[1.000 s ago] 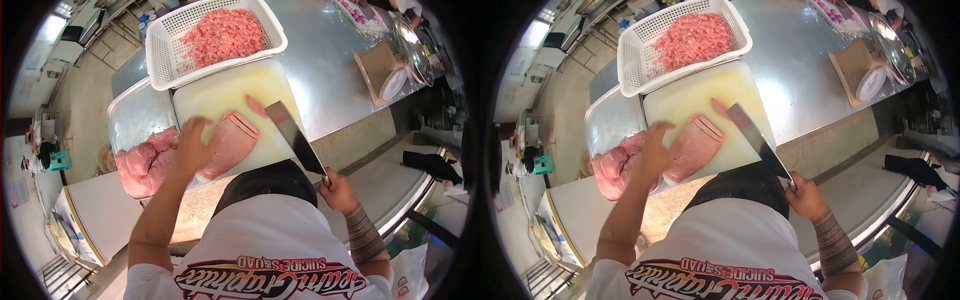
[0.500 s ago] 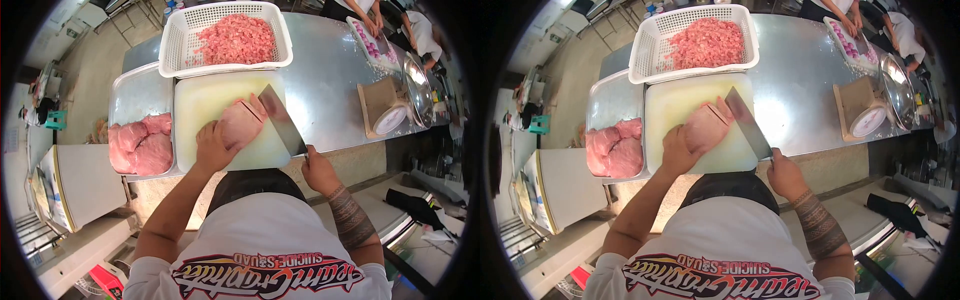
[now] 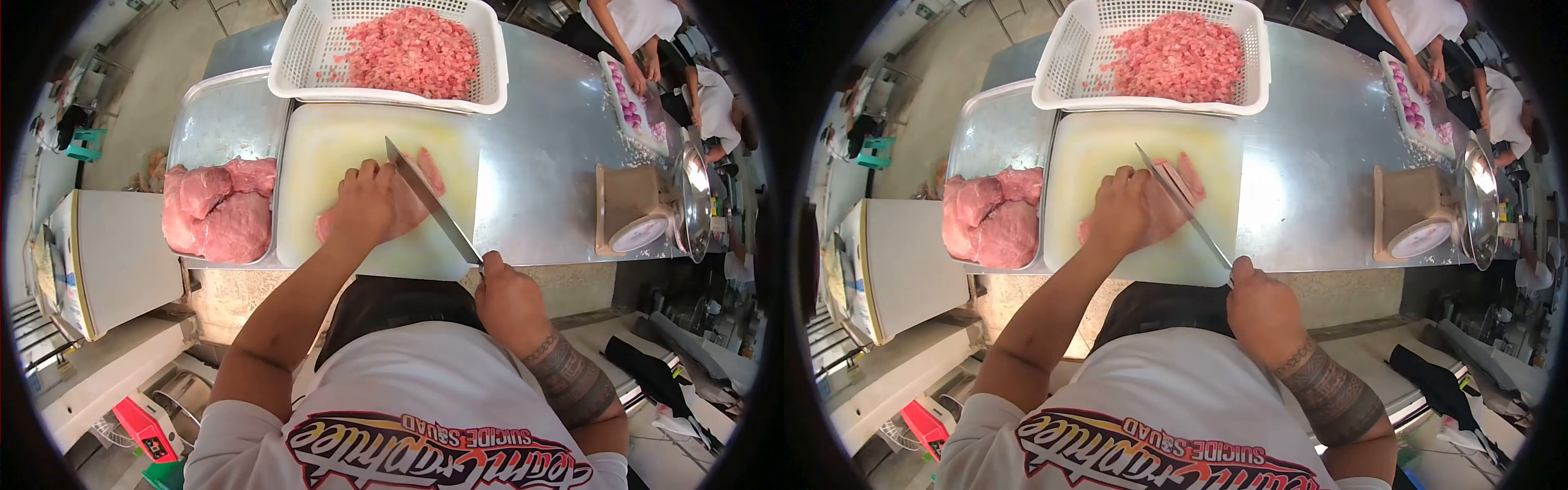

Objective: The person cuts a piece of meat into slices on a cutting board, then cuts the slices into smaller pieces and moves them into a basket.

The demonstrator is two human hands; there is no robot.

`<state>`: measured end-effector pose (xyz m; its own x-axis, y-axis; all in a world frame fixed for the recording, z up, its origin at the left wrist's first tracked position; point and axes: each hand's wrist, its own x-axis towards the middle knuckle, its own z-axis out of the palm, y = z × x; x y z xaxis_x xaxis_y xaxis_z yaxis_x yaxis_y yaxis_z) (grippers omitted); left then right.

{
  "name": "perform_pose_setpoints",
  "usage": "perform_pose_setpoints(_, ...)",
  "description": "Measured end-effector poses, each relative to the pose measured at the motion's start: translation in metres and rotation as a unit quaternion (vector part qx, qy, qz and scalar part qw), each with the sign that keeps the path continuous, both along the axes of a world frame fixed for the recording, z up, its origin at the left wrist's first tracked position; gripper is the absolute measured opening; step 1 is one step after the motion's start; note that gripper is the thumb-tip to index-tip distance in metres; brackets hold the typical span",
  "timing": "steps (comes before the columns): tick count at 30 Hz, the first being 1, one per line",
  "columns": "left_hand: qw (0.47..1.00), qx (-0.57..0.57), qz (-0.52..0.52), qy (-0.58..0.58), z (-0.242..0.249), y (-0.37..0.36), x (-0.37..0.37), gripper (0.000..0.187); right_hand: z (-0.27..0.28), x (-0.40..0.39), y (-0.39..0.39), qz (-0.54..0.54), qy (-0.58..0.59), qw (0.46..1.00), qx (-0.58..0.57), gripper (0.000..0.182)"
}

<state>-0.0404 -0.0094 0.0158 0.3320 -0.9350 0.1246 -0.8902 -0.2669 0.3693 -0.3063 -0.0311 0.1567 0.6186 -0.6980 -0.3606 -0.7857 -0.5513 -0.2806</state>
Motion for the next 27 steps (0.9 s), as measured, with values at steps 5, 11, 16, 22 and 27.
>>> perform_pose_setpoints(5,1.0,0.006,0.002,0.016,0.002,-0.001,0.0,0.04,0.022,0.018,-0.004,0.021,0.035,0.999,0.029,0.019)
perform_pose_setpoints(11,0.999,0.016,-0.023,0.039,-0.001,-0.001,0.005,0.044,0.002,0.045,-0.017,0.046,0.046,0.997,0.028,0.016)
perform_pose_setpoints(16,0.999,-0.019,-0.035,0.007,-0.009,-0.002,0.005,0.047,-0.031,0.071,-0.016,0.041,0.083,0.996,0.002,0.016)
perform_pose_setpoints(22,0.999,-0.023,-0.003,0.031,-0.011,-0.003,-0.001,0.044,-0.072,0.097,-0.033,0.046,0.002,0.999,-0.018,0.013)
perform_pose_setpoints(27,0.998,-0.057,0.014,0.003,-0.015,-0.002,-0.001,0.034,-0.015,0.059,-0.005,0.031,0.058,0.997,0.033,0.011)
